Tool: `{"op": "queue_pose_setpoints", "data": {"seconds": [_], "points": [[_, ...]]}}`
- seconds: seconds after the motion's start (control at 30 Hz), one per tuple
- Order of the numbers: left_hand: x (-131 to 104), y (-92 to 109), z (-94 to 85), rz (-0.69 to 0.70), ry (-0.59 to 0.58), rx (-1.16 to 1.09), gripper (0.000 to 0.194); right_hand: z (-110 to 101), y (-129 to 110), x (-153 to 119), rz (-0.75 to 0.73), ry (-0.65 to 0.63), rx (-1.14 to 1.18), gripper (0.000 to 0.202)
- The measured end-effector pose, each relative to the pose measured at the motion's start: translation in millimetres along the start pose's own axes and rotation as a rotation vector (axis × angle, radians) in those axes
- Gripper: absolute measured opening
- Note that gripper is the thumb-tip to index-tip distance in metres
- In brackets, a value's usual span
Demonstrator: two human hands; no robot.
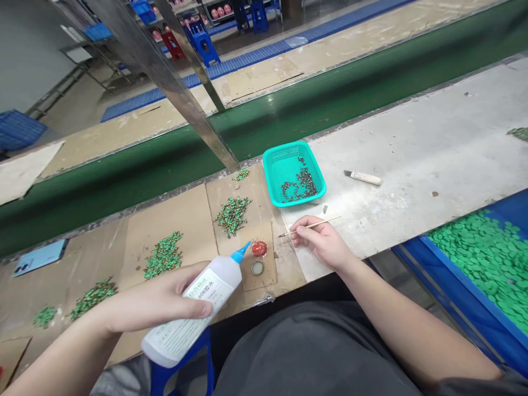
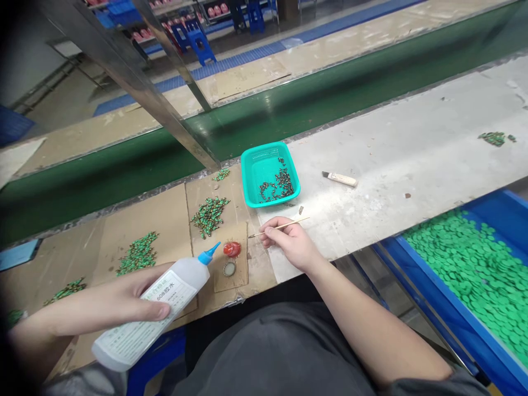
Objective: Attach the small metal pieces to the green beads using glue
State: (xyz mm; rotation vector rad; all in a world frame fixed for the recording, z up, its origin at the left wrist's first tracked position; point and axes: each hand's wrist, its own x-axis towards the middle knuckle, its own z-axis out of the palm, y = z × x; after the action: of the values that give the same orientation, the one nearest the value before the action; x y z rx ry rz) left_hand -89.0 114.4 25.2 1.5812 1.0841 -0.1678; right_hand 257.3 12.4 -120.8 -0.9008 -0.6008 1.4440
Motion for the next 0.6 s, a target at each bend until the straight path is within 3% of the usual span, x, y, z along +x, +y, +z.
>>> {"op": "queue_pose_setpoints", "data": {"seconds": [0.07,0.13,0.27,0.37,0.47,0.6], "points": [[-4,-7,-3.8,-0.042,-0.039,0.012,0.07,-1,1,1,0.003,0.002,-0.005,0.042],[-12,-23,-3.1,-0.054,0.01,-0.055,0.074,-2,2,1,0.007,0.01,-0.015,0.04],[-30,-56,0.0,-0.037,0.301,-0.25,0.063,-3,2,1,0.019,0.025,-0.034,0.04],[-39,-67,-7.8,0.006,0.533,-0.297,0.063,-2,-1,-5,0.032,0.03,-0.03,0.042],[-40,-71,-33.7,0.079,0.796,-0.275,0.074,-4,-3,-8,0.037,0.04,-0.02,0.042],[-32,-75,-89.2,0.162,1.169,-0.218,0.042,-7,-3,-9,0.05,0.044,-0.032,0.042]]}}
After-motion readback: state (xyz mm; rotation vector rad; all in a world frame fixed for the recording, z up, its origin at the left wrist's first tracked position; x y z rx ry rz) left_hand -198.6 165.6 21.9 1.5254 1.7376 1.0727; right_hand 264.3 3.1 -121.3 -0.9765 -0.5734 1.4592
